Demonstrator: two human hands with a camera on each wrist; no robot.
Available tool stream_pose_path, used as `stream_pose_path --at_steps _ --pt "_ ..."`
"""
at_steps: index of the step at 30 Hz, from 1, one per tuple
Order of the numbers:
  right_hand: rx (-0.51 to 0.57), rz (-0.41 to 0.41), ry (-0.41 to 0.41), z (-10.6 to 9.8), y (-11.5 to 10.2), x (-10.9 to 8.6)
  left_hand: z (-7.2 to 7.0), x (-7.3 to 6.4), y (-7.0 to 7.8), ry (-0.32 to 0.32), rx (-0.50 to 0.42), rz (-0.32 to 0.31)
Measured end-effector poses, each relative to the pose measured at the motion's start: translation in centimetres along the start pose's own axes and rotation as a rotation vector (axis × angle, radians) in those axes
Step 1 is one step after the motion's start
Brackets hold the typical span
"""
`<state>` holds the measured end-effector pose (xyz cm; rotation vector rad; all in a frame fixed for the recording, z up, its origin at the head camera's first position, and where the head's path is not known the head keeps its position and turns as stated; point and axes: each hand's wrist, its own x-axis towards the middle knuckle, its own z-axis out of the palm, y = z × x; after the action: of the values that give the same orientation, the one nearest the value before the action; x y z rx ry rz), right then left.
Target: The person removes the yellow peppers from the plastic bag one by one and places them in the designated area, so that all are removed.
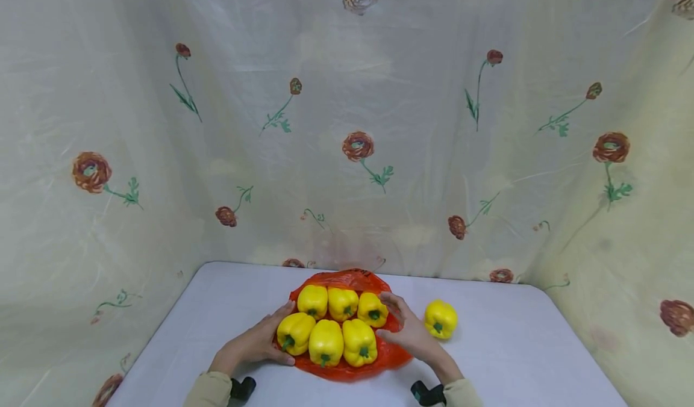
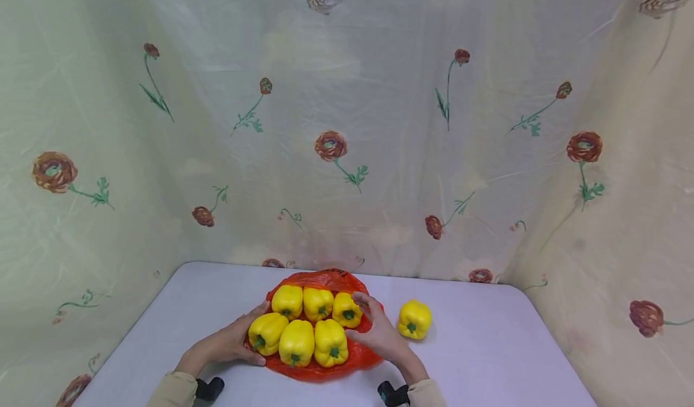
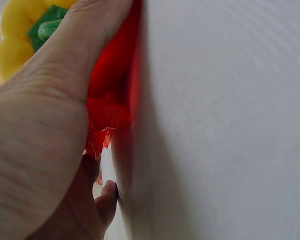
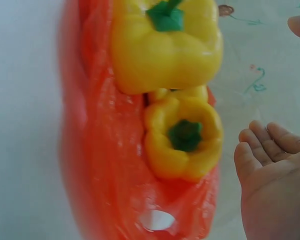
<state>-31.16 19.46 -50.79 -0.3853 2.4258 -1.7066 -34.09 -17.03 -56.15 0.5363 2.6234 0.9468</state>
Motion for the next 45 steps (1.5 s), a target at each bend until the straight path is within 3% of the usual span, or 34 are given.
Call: stream_pose_path --at_steps 17,45 --pt "0.041 -0.033 -0.099 1.3 0.8 0.5 0.0 0.0 0.4 0.005 -0.007 -0.033" --pt "-0.039 0.002 -0.203 3.1 2.0 0.9 0.2 0.0 0.2 0.015 -0.015 -0.078"
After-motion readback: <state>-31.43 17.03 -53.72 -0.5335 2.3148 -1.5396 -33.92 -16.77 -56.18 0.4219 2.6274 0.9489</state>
